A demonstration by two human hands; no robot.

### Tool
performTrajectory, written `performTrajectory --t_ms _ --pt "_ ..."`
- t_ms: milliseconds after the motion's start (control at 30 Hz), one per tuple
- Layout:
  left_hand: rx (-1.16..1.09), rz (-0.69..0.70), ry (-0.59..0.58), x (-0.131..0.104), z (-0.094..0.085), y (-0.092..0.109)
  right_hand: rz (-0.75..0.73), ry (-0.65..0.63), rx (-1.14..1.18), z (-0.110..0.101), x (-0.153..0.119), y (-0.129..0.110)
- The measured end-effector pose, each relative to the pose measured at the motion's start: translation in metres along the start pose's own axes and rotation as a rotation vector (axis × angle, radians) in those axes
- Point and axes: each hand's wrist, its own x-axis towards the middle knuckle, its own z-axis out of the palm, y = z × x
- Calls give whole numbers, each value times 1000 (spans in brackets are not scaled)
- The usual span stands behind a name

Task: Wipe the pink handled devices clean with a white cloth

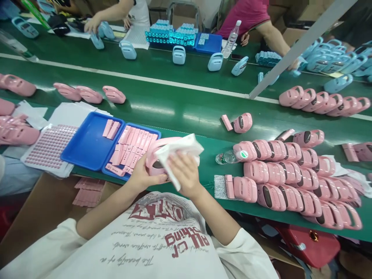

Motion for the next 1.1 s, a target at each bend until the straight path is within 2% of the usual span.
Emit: performTrajectory --t_ms 67,133,167,233,300,367,467,533,600,667,733,767,867,933,967,1033,1100 --pt "-36 29 -50 8 -8 3 357 128 134 16 -15 1" --pt "-122 -24 -106 14 -12 4 680 244 313 34 -28 -8" --pt "-187 -77 -109 15 -11 4 783 295 379 42 -32 -14" --pt "-355 -210 -50 18 -6 2 817 362 376 54 -34 -26" --pt "-553 -331 31 19 2 -2 712 342 272 59 -28 -31" --pt "-700 -421 55 21 8 -9 508 246 106 56 -20 -27" --pt "-729 -500 -29 26 8 -23 121 14 -95 45 -12 -13" --pt "-733 -563 -66 28 5 -29 -102 -113 -120 39 -15 -3" --pt "-774 -638 -49 29 7 -30 -203 -148 -72 34 -24 3" --pt "-813 -652 5 28 16 -25 -162 -84 -39 33 -38 3" --pt "-833 -595 36 26 29 -20 -1 15 -9 33 -51 -5" --pt "-840 -555 37 24 35 -18 125 58 29 33 -56 -9" --pt "-813 -510 -19 21 46 -21 679 147 320 30 -59 -18" --pt "-739 -520 -62 20 44 -28 1043 174 616 23 -51 -11" --pt "-685 -515 -81 19 41 -33 1173 182 759 17 -44 -4" --pt "-534 -460 -134 18 33 -42 1309 177 994 3 -31 14" --pt "-330 -375 -228 16 26 -49 1375 102 1140 -13 -21 31"
